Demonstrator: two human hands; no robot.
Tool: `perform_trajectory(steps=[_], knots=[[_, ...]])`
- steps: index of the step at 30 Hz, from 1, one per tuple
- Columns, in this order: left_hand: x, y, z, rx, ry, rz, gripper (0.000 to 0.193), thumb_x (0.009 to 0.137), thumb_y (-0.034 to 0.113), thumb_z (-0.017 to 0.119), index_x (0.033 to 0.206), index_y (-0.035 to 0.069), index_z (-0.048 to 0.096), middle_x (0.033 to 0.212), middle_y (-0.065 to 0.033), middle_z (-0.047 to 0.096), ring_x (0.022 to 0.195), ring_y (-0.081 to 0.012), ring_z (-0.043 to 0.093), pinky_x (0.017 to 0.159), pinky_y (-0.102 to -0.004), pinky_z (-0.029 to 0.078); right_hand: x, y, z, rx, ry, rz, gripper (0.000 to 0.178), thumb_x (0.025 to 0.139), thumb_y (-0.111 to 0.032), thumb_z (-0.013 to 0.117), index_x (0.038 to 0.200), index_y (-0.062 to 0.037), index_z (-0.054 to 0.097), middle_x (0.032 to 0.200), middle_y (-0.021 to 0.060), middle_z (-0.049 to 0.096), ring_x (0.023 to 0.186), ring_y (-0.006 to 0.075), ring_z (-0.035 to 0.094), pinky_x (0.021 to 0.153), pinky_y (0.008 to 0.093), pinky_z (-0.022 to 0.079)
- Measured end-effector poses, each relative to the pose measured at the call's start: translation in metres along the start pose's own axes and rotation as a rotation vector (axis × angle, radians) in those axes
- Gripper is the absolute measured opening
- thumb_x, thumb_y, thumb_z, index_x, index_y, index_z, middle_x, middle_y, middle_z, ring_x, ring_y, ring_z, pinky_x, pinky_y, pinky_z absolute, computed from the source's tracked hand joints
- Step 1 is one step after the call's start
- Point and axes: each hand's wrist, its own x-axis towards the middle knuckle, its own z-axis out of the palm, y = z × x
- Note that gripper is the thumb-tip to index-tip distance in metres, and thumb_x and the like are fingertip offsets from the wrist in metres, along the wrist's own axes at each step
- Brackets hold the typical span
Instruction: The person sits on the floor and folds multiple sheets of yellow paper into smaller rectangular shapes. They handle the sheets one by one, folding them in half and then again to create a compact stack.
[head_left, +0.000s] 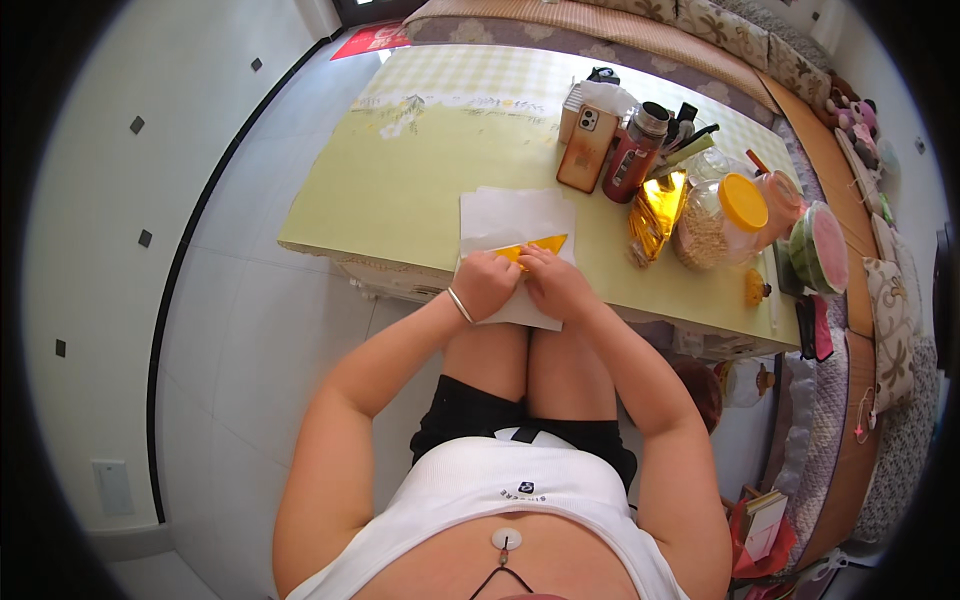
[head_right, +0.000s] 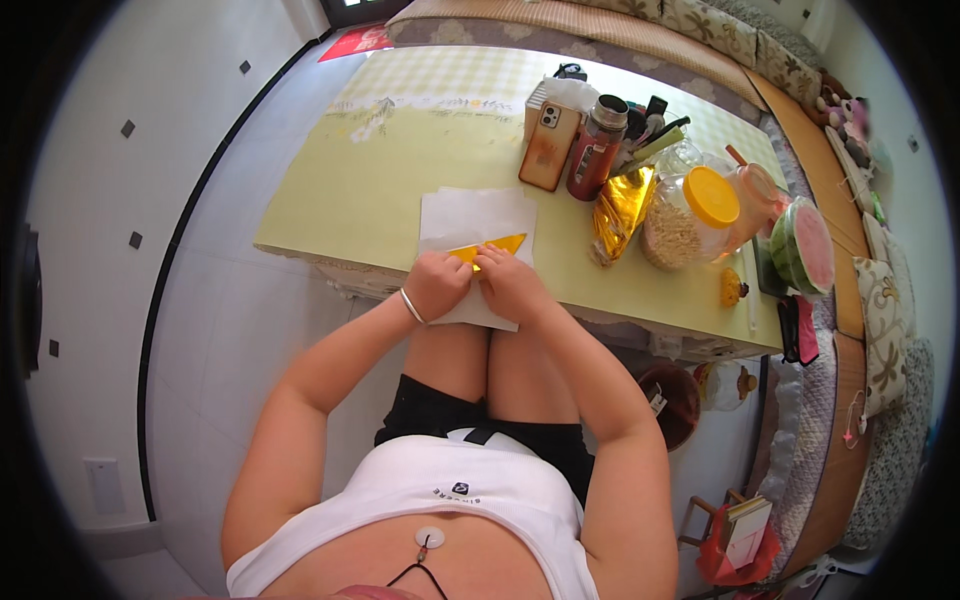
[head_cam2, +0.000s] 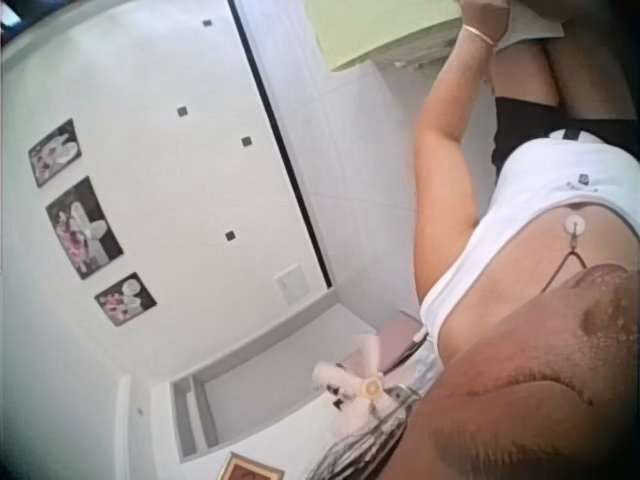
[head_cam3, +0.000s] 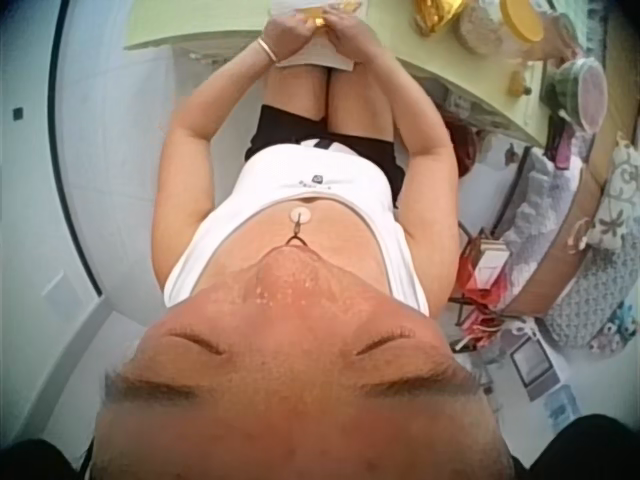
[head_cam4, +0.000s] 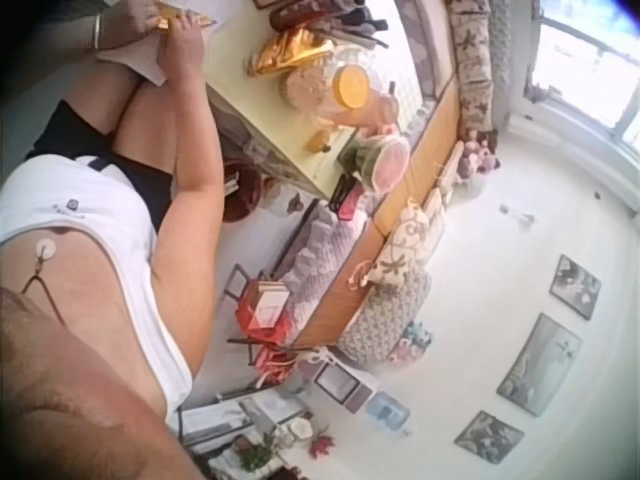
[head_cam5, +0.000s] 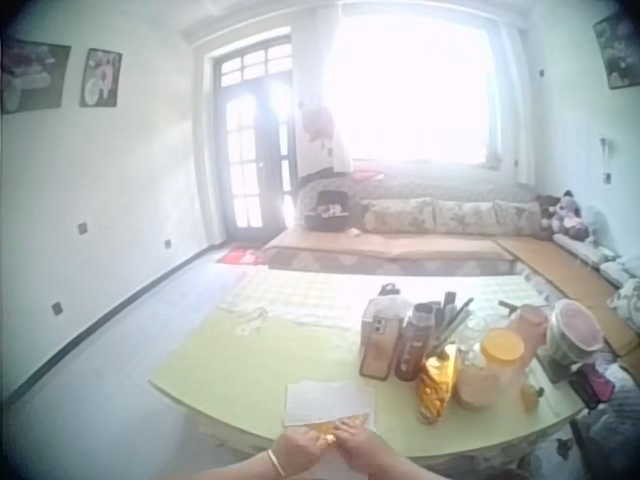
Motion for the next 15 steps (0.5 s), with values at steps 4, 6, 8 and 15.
perform_trajectory(steps=[4, 6, 8, 15], knots=[[-0.003, 0.006, -0.014, -0.314, 0.004, -0.264, 0.011, 0.068, 0.010, 0.071, 0.078, 0.006, 0.066, 0.076, -0.0081, 0.063, 0.074, -0.0301, 0.063, 0.068, -0.0426, 0.051, -0.006, -0.014, 0.012, -0.047, 0.123, 0.034, 0.024, 0.081, -0.014, 0.071, 0.100, -0.0031, 0.061, 0.129, 0.0215, 0.060, 0.127, 0.0418, 0.052, 0.108, 0.0500, 0.042], [-0.019, -0.010, -0.017, -0.416, 0.095, -0.270, 0.010, 0.070, 0.009, 0.071, 0.079, 0.006, 0.068, 0.081, -0.0083, 0.065, 0.082, -0.0293, 0.063, 0.076, -0.0415, 0.051, -0.006, -0.017, 0.018, -0.038, 0.191, 0.068, 0.022, 0.080, -0.019, 0.075, 0.089, -0.0049, 0.061, 0.128, 0.0216, 0.061, 0.126, 0.0411, 0.053, 0.107, 0.0508, 0.042], [-0.037, -0.025, -0.016, -0.474, 0.132, -0.338, 0.009, 0.071, 0.009, 0.072, 0.080, 0.006, 0.069, 0.086, -0.0083, 0.067, 0.090, -0.0286, 0.061, 0.083, -0.0404, 0.050, -0.002, -0.026, 0.017, -0.003, 0.220, 0.110, 0.021, 0.080, -0.020, 0.075, 0.086, -0.0049, 0.062, 0.128, 0.0218, 0.061, 0.125, 0.0403, 0.054, 0.107, 0.0503, 0.042], [-0.042, -0.037, -0.007, -0.435, 0.100, -0.603, 0.014, 0.077, 0.015, 0.076, 0.075, 0.005, 0.067, 0.094, -0.0075, 0.064, 0.097, -0.0285, 0.056, 0.088, -0.0392, 0.044, 0.003, -0.027, 0.035, -0.135, 0.341, 0.182, 0.020, 0.080, -0.022, 0.075, 0.078, -0.0044, 0.066, 0.127, 0.0198, 0.063, 0.122, 0.0360, 0.057, 0.106, 0.0471, 0.043]])
